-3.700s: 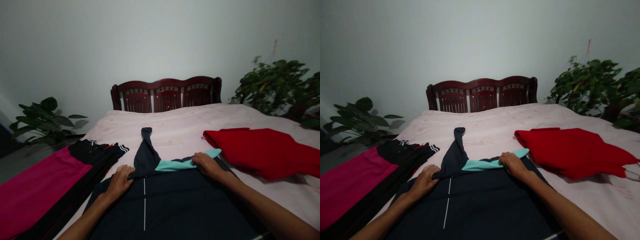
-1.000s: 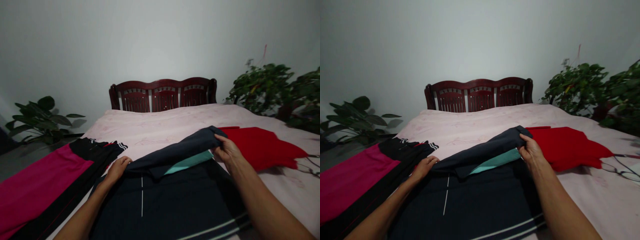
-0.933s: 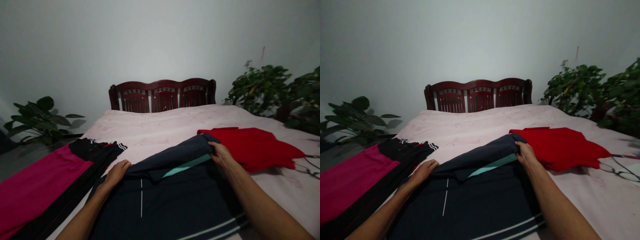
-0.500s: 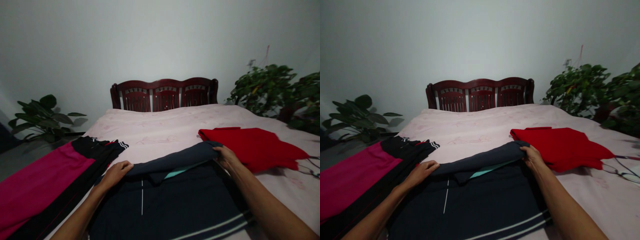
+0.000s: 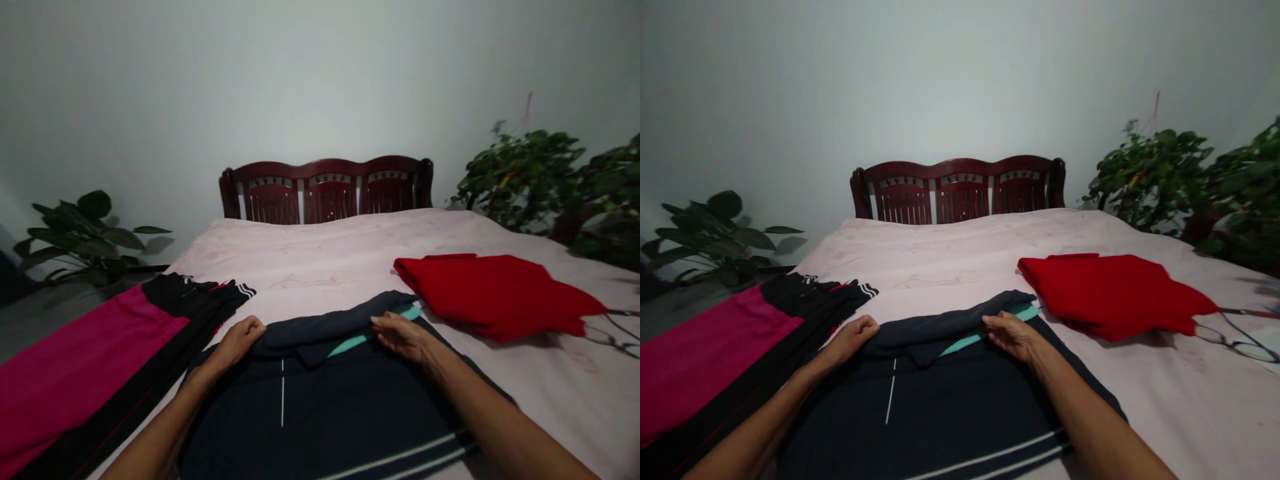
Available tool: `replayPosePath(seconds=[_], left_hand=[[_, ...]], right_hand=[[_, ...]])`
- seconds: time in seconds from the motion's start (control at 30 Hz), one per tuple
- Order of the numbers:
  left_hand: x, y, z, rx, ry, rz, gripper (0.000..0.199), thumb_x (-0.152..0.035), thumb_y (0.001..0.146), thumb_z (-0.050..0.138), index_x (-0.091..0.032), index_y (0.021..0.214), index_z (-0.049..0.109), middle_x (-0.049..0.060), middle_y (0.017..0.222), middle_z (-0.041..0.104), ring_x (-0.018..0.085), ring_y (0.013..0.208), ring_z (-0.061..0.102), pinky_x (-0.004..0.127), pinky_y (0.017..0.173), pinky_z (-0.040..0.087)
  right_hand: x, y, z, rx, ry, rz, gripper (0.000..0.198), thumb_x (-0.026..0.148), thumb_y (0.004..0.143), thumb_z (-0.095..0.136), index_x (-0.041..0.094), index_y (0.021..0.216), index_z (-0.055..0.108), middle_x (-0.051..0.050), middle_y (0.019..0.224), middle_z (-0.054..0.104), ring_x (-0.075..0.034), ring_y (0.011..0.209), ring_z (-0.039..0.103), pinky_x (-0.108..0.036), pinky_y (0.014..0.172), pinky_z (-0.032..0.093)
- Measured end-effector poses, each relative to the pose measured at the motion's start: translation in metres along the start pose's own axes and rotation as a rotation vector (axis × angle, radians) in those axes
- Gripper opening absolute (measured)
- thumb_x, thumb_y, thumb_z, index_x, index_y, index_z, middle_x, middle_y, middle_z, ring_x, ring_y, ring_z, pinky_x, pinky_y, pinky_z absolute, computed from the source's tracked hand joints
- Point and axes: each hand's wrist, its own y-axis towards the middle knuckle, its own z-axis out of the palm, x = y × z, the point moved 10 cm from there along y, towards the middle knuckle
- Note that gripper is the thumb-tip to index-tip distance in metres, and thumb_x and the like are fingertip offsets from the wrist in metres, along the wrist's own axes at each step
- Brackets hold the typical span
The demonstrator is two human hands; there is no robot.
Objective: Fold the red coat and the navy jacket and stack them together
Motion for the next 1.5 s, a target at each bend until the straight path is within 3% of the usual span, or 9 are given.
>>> replayPosePath(seconds=[0.3, 0.43, 0.57, 0.73, 0.93, 1.03, 1.13, 1.33, 1.5], left_hand=[[-0.001, 0.003, -0.007, -0.023, -0.052, 0.046, 0.035, -0.054, 0.082, 0.045, -0.021, 0.075, 0.054, -0.004, 0.068, 0.052, 0.016, 0.068, 0.051, 0.026, 0.063, 0.039], [0.002, 0.001, -0.009, 0.008, -0.005, 0.042, 0.038, -0.055, 0.084, 0.041, -0.021, 0.078, 0.055, -0.002, 0.070, 0.055, 0.017, 0.071, 0.054, 0.026, 0.065, 0.041], [0.005, -0.009, -0.001, 0.104, 0.112, 0.043, 0.028, -0.047, 0.086, 0.047, -0.022, 0.081, 0.059, -0.001, 0.074, 0.062, 0.019, 0.073, 0.058, 0.027, 0.068, 0.041], [-0.022, -0.027, -0.001, 0.055, 0.350, 0.083, 0.011, -0.025, 0.080, 0.060, -0.023, 0.090, 0.065, 0.005, 0.088, 0.066, 0.026, 0.091, 0.059, 0.039, 0.090, 0.040], [-0.091, -0.066, 0.027, -0.094, 0.505, 0.420, 0.028, -0.031, 0.094, 0.050, -0.028, 0.119, 0.060, 0.007, 0.124, 0.062, 0.026, 0.118, 0.055, 0.047, 0.108, 0.037], [-0.091, -0.078, 0.058, -0.047, 0.528, 0.526, 0.050, -0.025, 0.088, 0.058, -0.033, 0.136, 0.050, 0.007, 0.142, 0.053, 0.029, 0.131, 0.047, 0.056, 0.113, 0.031], [-0.073, -0.074, 0.070, -0.038, 0.547, 0.493, 0.053, -0.010, 0.085, 0.052, -0.032, 0.133, 0.054, 0.007, 0.139, 0.057, 0.027, 0.131, 0.050, 0.059, 0.113, 0.031], [-0.058, -0.079, 0.062, 0.021, 0.438, 0.517, 0.039, -0.009, 0.092, 0.038, -0.026, 0.112, 0.067, 0.007, 0.122, 0.070, 0.022, 0.119, 0.062, 0.056, 0.114, 0.035], [-0.050, -0.089, 0.048, 0.123, 0.298, 0.450, 0.049, -0.003, 0.084, 0.041, -0.029, 0.119, 0.065, 0.003, 0.129, 0.067, 0.019, 0.123, 0.059, 0.051, 0.115, 0.037]], right_hand=[[-0.022, -0.011, 0.055, -0.033, -0.358, -0.085, 0.036, 0.019, 0.054, 0.088, 0.016, 0.058, 0.052, 0.008, 0.044, 0.047, -0.007, 0.044, 0.045, -0.018, 0.040, 0.031], [-0.049, -0.024, 0.076, 0.017, -0.017, 0.044, 0.019, 0.025, 0.074, 0.075, 0.015, 0.084, 0.061, 0.002, 0.067, 0.067, -0.009, 0.055, 0.060, -0.017, 0.050, 0.047], [-0.094, -0.054, 0.071, -0.067, 0.154, 0.314, 0.010, 0.012, 0.080, 0.064, 0.015, 0.086, 0.056, 0.000, 0.063, 0.065, -0.006, 0.042, 0.056, -0.013, 0.044, 0.048], [-0.091, -0.079, 0.043, -0.034, 0.126, 0.289, 0.021, 0.007, 0.072, 0.067, 0.017, 0.085, 0.054, -0.006, 0.081, 0.071, -0.015, 0.069, 0.071, -0.026, 0.070, 0.060], [0.001, -0.063, -0.043, -0.172, -0.705, -0.041, 0.012, 0.030, 0.081, 0.060, 0.020, 0.076, 0.065, -0.003, 0.063, 0.065, -0.016, 0.053, 0.059, -0.027, 0.051, 0.047], [0.071, -0.051, -0.066, -0.417, -1.168, -0.348, 0.020, 0.032, 0.086, 0.052, 0.023, 0.090, 0.070, -0.006, 0.087, 0.072, -0.022, 0.080, 0.066, -0.033, 0.075, 0.051], [0.105, -0.032, -0.060, -0.564, -1.434, -0.497, 0.038, 0.032, 0.090, 0.047, 0.018, 0.121, 0.063, -0.013, 0.127, 0.064, -0.030, 0.117, 0.057, -0.043, 0.101, 0.042], [0.072, 0.013, -0.024, -0.385, -1.691, -0.597, 0.056, 0.041, 0.092, 0.047, 0.020, 0.144, 0.045, -0.013, 0.151, 0.043, -0.031, 0.141, 0.035, -0.050, 0.115, 0.027], [0.035, 0.032, -0.046, -0.316, -1.777, -0.455, 0.052, 0.040, 0.093, 0.046, 0.021, 0.141, 0.050, -0.012, 0.156, 0.037, -0.035, 0.145, 0.027, -0.059, 0.115, 0.021]])
